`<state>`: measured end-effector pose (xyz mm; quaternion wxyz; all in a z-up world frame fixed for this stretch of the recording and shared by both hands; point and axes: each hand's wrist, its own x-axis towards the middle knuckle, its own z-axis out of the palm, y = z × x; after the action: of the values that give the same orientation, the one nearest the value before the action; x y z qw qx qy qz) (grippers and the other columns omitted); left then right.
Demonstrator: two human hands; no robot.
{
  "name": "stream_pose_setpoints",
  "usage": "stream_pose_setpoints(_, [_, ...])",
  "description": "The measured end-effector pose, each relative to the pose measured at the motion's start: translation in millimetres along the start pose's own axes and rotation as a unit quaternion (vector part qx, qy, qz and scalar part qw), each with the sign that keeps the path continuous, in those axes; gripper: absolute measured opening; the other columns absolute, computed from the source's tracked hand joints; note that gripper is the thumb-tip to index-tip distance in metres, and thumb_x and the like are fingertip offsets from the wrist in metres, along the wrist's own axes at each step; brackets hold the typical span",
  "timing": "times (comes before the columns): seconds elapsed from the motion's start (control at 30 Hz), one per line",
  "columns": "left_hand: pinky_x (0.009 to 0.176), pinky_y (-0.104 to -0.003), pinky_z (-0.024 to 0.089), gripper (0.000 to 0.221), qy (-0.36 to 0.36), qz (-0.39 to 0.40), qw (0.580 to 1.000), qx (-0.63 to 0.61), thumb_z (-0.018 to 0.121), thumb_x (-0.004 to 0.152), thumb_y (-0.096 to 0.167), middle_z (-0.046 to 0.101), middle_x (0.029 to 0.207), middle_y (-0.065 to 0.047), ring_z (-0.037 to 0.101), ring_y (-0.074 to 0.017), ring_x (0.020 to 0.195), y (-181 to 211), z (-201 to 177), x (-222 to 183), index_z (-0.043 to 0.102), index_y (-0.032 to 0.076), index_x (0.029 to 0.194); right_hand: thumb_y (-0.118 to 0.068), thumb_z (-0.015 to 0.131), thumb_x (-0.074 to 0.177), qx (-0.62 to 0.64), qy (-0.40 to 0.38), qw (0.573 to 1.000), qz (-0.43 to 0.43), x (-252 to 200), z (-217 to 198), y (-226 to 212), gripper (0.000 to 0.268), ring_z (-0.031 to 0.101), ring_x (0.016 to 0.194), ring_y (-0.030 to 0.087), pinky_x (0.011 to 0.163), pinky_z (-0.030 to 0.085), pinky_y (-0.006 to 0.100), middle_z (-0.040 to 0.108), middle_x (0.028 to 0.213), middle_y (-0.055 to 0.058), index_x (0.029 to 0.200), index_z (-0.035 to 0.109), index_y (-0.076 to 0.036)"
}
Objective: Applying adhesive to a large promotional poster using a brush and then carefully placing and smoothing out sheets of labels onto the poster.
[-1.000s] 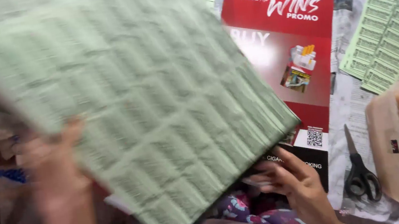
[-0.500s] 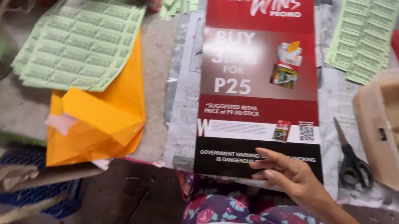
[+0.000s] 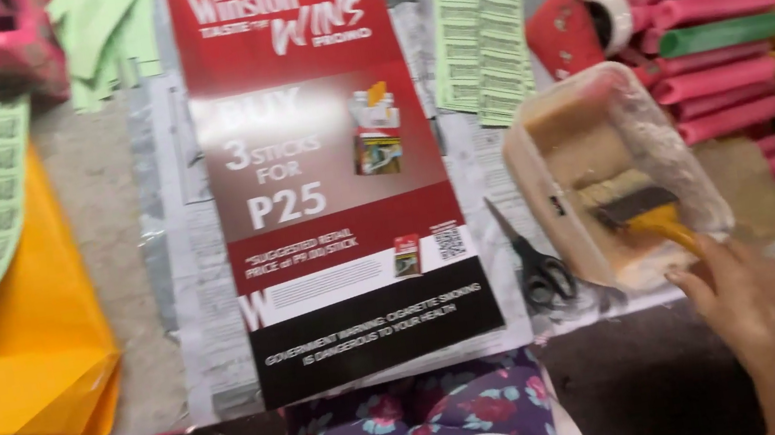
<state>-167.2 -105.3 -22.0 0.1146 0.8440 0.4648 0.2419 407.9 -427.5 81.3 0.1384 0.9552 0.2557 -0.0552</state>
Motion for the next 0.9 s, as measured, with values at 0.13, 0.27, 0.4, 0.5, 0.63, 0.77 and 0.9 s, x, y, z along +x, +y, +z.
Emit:
stream_pose_setpoints(0.13, [0.117,-0.065,0.035,0.063,-0.035,0.091,0.995,0.031,0.064,0.093,0.030,0.048,0.160,-0.021,0.034,-0.0454,0.154,61,80,85,0.053,0.002,0.149,-0.035,0.067,0.088,-0.022,0.014,0.999,0.026,-1,-9,5,0.052,0.071,0.105,0.038,0.086,0.056,0.052,0.074,0.106,0.014,0.139,0.059,-0.031])
stream_pose_setpoints(0.27, [0.117,-0.067,0.034,0.065,-0.045,0.078,0.992,0.091,0.056,0.099,0.036,0.047,0.161,-0.025,0.033,-0.0463,0.155,85,129,108,0.052,-0.003,0.150,-0.018,0.049,0.089,-0.083,-0.084,0.991,0.063,15,-76,-37,0.081,0.073,0.104,0.044,0.085,0.059,0.057,0.070,0.124,0.012,0.161,0.026,-0.048])
stream_pose_setpoints(0.4, [0.120,-0.067,0.032,0.062,-0.031,0.099,0.990,0.091,0.054,0.101,0.033,0.046,0.163,-0.025,0.035,-0.0460,0.155,80,135,105,0.053,-0.002,0.152,-0.007,0.054,0.100,-0.057,0.038,0.991,-0.112,55,-31,-7,0.031,0.076,0.076,0.029,0.060,0.065,0.041,0.075,0.089,0.012,0.129,0.059,-0.014])
stream_pose_setpoints(0.5, [0.120,-0.068,0.032,0.067,0.027,0.092,0.992,0.076,0.064,0.099,0.030,0.043,0.164,-0.034,0.033,-0.0516,0.155,74,142,103,0.054,-0.010,0.152,-0.008,0.064,0.077,-0.216,0.084,0.951,-0.205,55,-86,-16,0.022,0.053,0.135,0.056,0.124,0.043,0.054,0.073,0.073,0.013,0.098,0.065,-0.014])
stream_pose_setpoints(0.63, [0.118,-0.069,0.038,0.060,0.047,0.091,0.986,0.128,0.056,0.108,0.038,0.059,0.162,-0.024,0.042,-0.0505,0.155,63,154,98,0.066,-0.003,0.151,-0.033,0.047,0.095,-0.161,-0.186,0.969,0.029,45,-152,-7,0.039,0.074,0.111,0.022,0.086,0.063,0.042,0.071,0.127,-0.006,0.132,0.055,-0.043])
stream_pose_setpoints(0.77, [0.119,-0.069,0.038,0.059,0.066,0.092,0.985,0.133,0.057,0.109,0.037,0.061,0.162,-0.023,0.043,-0.0508,0.156,63,156,96,0.069,-0.003,0.151,-0.048,0.040,0.104,-0.081,-0.228,0.968,0.062,48,-170,8,0.045,0.073,0.102,0.018,0.078,0.055,0.032,0.073,0.130,-0.013,0.148,0.051,-0.049])
stream_pose_setpoints(0.9, [0.119,-0.067,0.039,0.058,0.058,0.081,0.986,0.136,0.065,0.102,0.036,0.060,0.161,-0.021,0.044,-0.0486,0.154,69,147,102,0.069,0.000,0.148,-0.042,0.043,0.104,0.004,-0.233,0.969,0.083,52,-167,-13,0.046,0.069,0.084,0.022,0.076,0.048,0.034,0.079,0.117,0.000,0.148,0.055,-0.043])
